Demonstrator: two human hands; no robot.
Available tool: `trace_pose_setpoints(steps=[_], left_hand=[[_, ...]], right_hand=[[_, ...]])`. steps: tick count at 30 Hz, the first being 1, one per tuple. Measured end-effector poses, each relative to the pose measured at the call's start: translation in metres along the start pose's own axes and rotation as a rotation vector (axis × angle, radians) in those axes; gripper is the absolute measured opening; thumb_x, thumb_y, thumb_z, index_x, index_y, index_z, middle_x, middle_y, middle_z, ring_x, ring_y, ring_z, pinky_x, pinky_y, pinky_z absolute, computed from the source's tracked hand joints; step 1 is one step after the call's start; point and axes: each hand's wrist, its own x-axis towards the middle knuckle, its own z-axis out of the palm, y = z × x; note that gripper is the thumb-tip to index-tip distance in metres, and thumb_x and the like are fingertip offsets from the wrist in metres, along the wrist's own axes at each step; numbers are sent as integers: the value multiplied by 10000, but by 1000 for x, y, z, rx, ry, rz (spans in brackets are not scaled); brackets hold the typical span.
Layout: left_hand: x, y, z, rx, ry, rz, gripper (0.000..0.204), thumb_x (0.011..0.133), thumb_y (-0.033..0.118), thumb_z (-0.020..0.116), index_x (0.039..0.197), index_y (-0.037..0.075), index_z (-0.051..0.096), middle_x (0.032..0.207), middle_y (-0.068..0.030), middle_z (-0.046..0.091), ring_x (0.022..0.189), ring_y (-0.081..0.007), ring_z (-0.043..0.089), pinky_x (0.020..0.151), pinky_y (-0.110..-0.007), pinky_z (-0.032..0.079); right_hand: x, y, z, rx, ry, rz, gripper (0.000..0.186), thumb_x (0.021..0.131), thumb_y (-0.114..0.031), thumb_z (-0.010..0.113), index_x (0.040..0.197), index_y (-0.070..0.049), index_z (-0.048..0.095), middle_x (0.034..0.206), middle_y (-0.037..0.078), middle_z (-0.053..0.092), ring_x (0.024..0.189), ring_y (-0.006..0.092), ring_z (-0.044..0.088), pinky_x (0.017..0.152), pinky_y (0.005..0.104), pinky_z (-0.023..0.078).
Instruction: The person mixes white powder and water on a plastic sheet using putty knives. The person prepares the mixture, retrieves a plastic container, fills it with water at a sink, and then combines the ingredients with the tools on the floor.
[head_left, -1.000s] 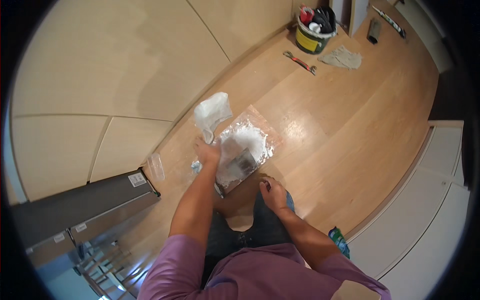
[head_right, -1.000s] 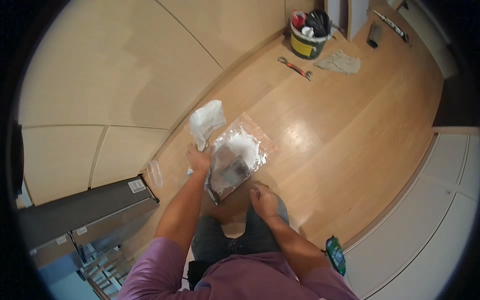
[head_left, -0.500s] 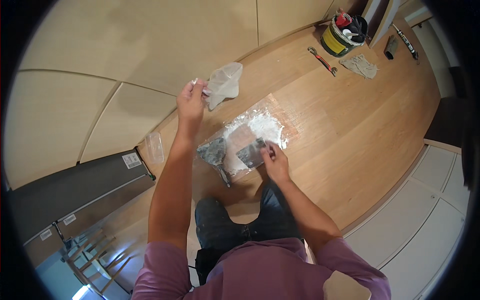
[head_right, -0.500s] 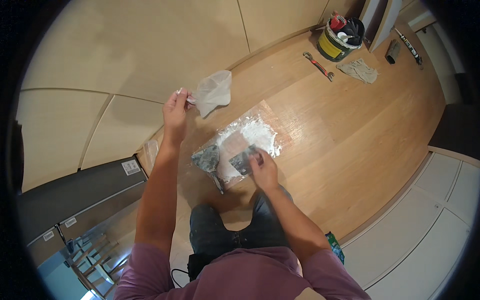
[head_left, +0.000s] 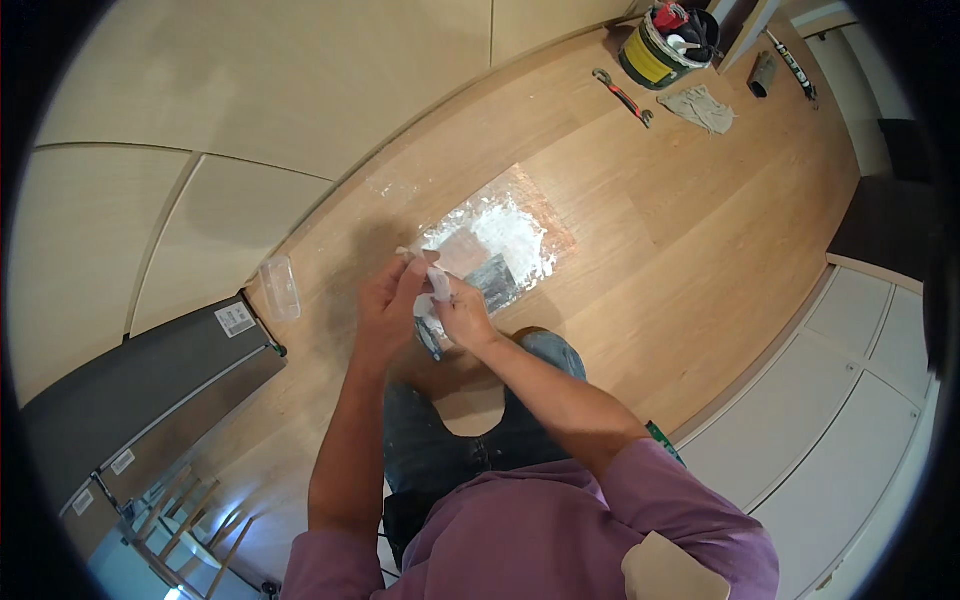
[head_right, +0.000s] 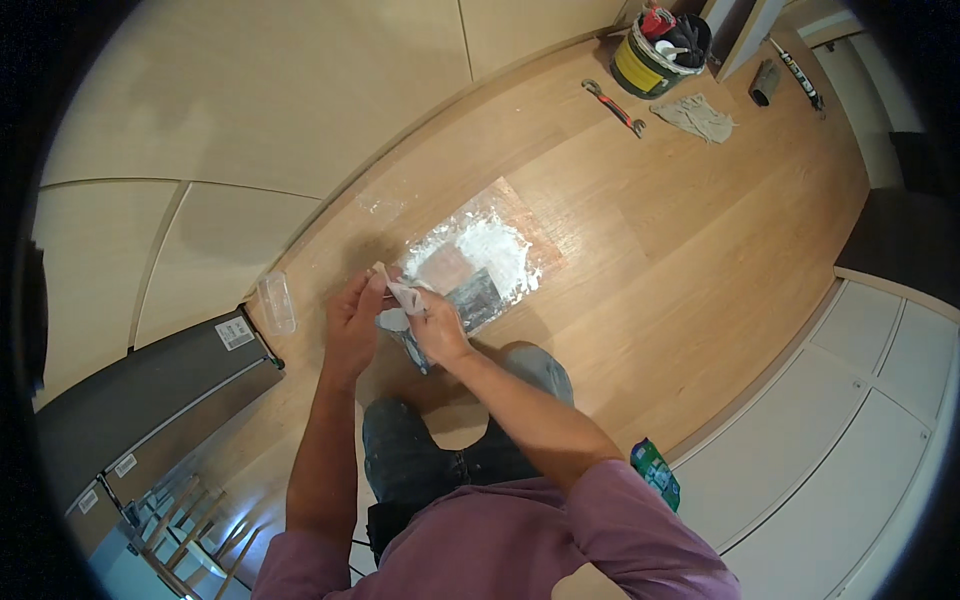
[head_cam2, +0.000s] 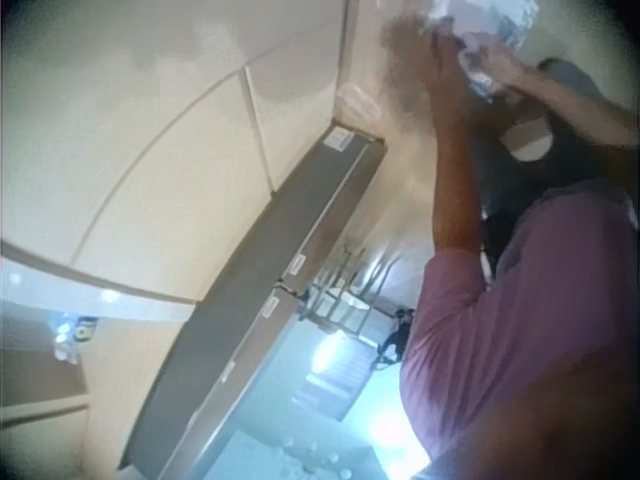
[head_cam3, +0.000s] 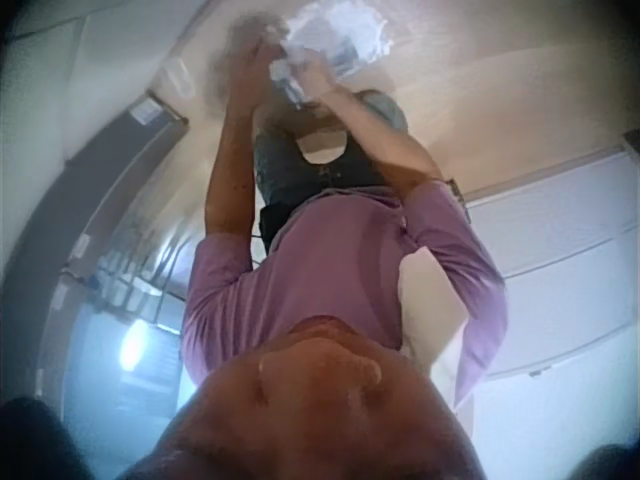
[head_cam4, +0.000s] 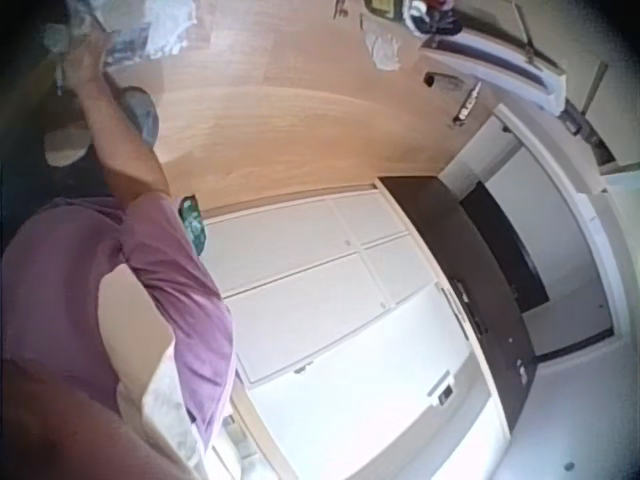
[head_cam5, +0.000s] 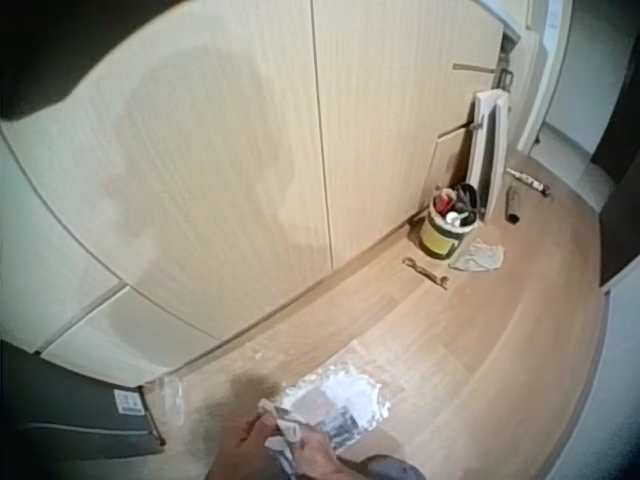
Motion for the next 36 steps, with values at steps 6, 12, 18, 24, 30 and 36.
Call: trace_pose_setpoints(steps=[6,12,18,24,30,36], left_hand=[[-50,-104,-17,462,168,121,324,946,170,673,1208,-17,641,1105,-147,673,1043,-239,635,931,-362,492],[-68,-174,12,846,169,267,481,829,143,740,1272,15,604,1261,-192,635,1158,-367,604,1008,-478,469],[-46,-212,-4,819,138,150,288,855,129,737,1119,18,712,1075,-198,702,994,-377,668,907,-451,521],[-55,-194,7,857,-8,204,215,891,100,695,1089,18,672,1076,-205,683,1022,-412,625,907,-497,499],[-67,-183,17,835,-87,209,110,933,93,664,929,7,596,921,-213,616,905,-433,591,803,-519,476],[-64,-172,24,738,-103,145,189,987,110,633,861,9,534,819,-226,546,779,-456,555,687,-515,442]], right_hand=[[-29,46,-6,317,185,376,326,980,-27,515,1258,-50,683,998,78,740,782,158,702,658,308,577],[-35,51,-8,494,151,590,401,1009,-4,500,1401,-37,578,1091,102,709,849,144,689,685,263,582],[-57,84,-57,334,35,424,398,959,-87,607,1349,-15,586,1173,154,665,1045,245,653,857,382,579],[-46,108,-82,-632,411,336,661,837,-306,811,1354,-13,521,1246,248,568,1122,462,576,1004,500,485],[-30,107,-76,-735,466,466,576,769,-291,879,1162,-21,556,1113,233,595,1100,417,574,949,494,495],[-31,118,-91,-676,417,379,414,772,-282,882,942,-12,618,912,195,642,915,390,623,837,465,522]])
